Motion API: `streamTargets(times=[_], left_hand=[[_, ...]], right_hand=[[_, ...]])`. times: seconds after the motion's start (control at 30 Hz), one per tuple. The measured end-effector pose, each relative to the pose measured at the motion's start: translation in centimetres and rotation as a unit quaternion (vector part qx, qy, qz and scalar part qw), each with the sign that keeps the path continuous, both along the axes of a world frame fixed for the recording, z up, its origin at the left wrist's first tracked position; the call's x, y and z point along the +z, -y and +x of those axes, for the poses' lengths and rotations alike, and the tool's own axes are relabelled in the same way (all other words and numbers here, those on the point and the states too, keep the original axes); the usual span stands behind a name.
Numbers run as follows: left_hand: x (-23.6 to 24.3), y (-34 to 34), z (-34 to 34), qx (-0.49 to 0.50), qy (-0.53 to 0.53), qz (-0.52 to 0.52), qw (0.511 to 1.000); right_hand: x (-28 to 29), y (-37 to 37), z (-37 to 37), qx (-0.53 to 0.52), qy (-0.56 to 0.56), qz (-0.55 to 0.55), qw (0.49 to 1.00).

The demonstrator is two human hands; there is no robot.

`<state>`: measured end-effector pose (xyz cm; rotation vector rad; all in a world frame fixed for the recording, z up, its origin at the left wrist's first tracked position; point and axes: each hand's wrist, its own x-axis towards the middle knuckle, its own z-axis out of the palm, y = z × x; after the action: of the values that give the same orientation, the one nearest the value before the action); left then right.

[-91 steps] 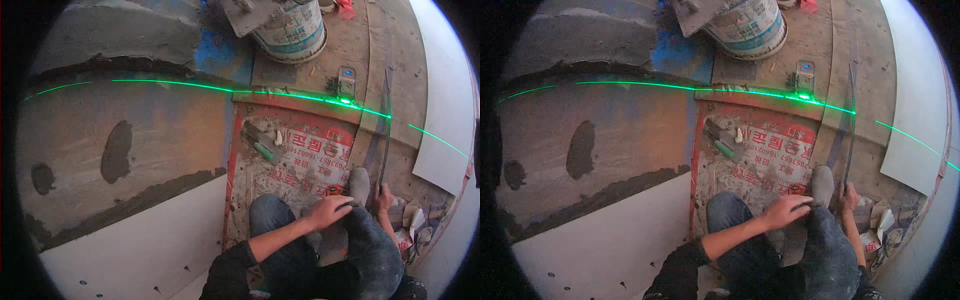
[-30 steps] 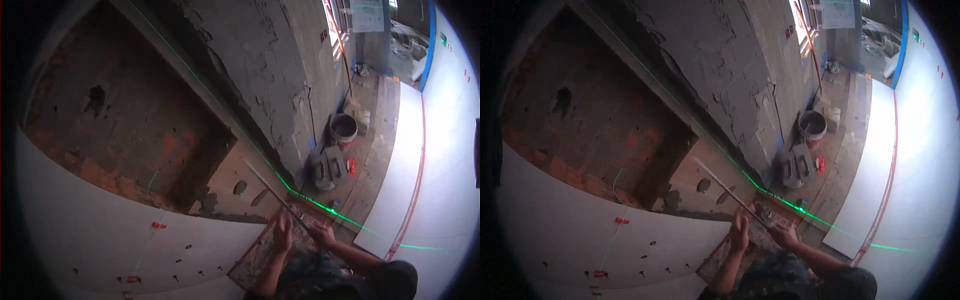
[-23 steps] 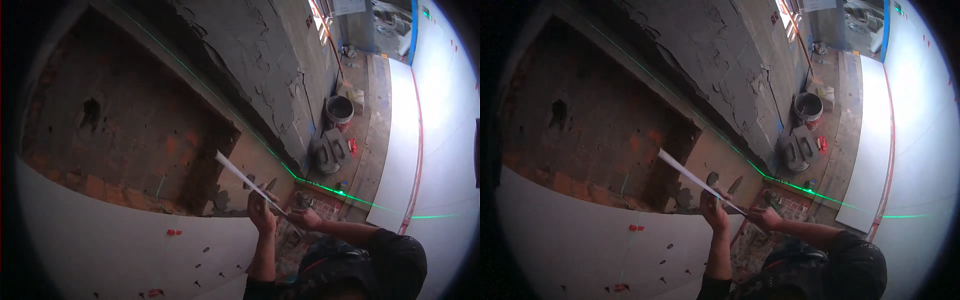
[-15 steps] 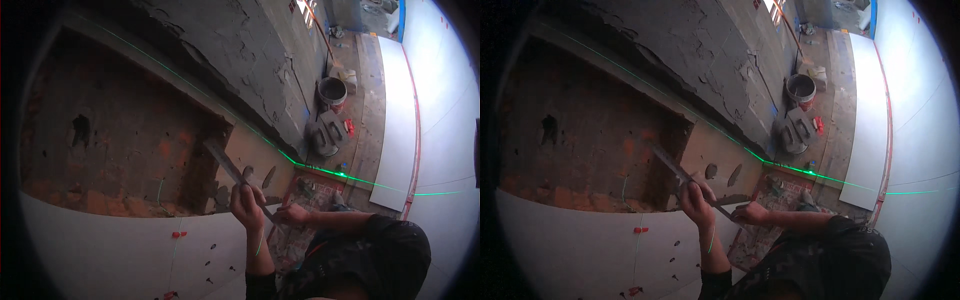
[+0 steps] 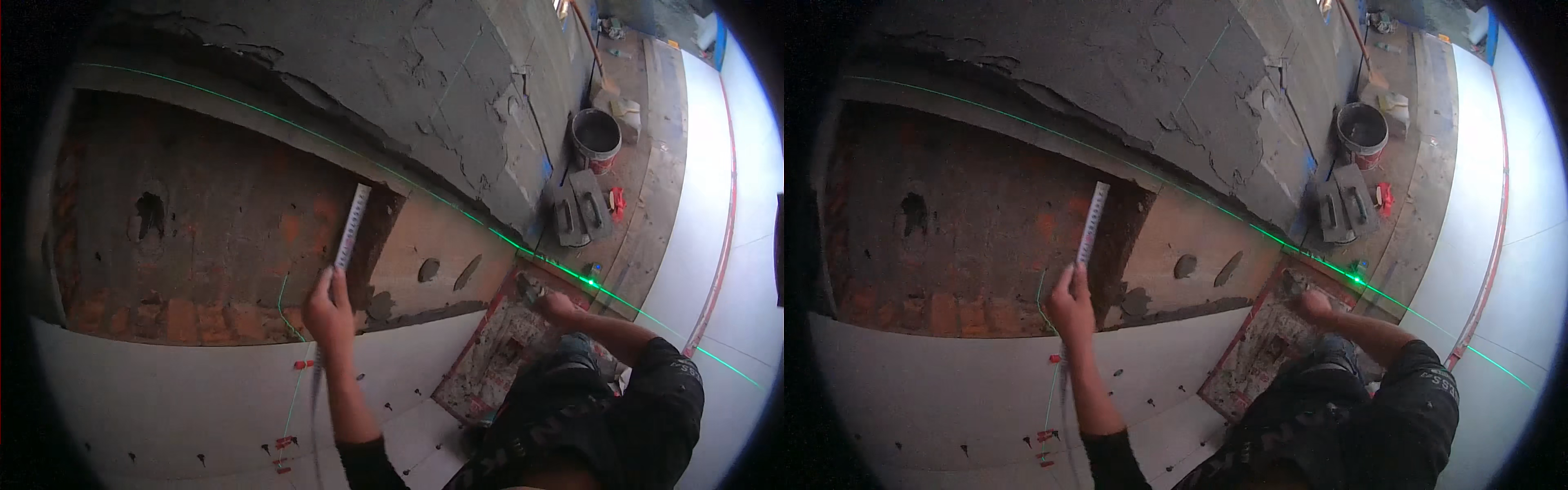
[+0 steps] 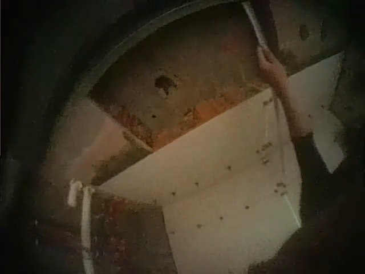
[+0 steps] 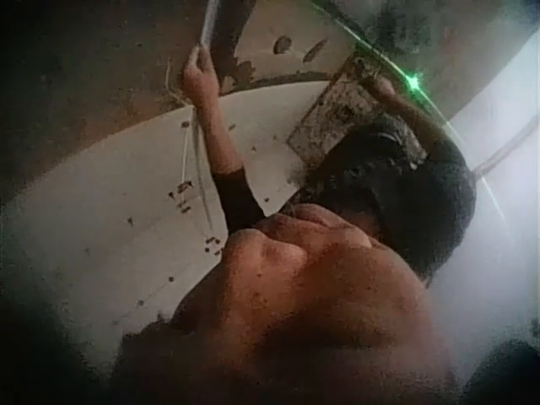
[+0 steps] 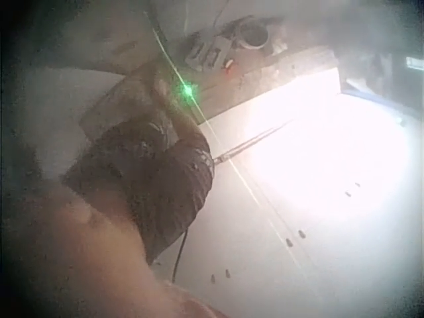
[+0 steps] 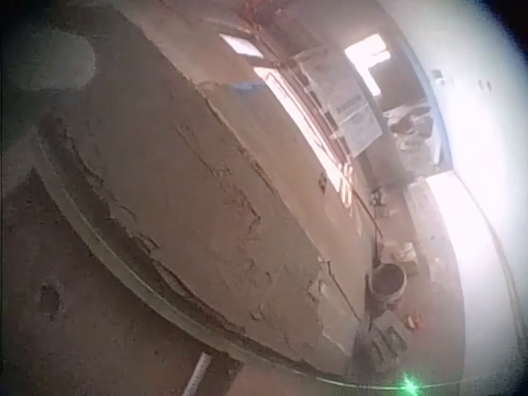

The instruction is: Measure an opening in a tiled wall using a tape measure and a laser level.

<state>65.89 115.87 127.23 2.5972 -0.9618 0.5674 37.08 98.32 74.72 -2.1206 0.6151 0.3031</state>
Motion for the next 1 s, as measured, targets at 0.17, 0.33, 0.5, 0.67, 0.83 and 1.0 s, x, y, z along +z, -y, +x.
streamTargets(times=[0.17,0.33,0.5,0.67,0.83,1.0], left_hand=[[4.1,1.5,4.6,0.026,0.036,0.050,0.998],[4.6,4.4,9.4,-0.008,0.079,0.045,0.996],[3.5,5.3,12.1,-0.031,0.099,0.027,0.994],[4.0,4.2,12.7,-0.029,0.078,0.013,0.996],[3.1,6.2,13.5,-0.037,0.077,0.023,0.996],[4.5,4.0,12.8,0.009,0.044,0.044,0.998]], right_hand=[[1.6,4.6,1.7,-0.073,0.052,-0.004,0.996],[2.4,6.0,4.6,-0.107,0.109,0.031,0.988],[0.8,6.1,4.9,-0.165,0.201,0.023,0.965],[2.1,6.3,4.7,-0.098,0.047,0.067,0.992],[-1.2,6.4,7.1,-0.090,0.113,0.019,0.989],[18.7,3.2,21.6,-0.066,0.270,0.254,0.926]])
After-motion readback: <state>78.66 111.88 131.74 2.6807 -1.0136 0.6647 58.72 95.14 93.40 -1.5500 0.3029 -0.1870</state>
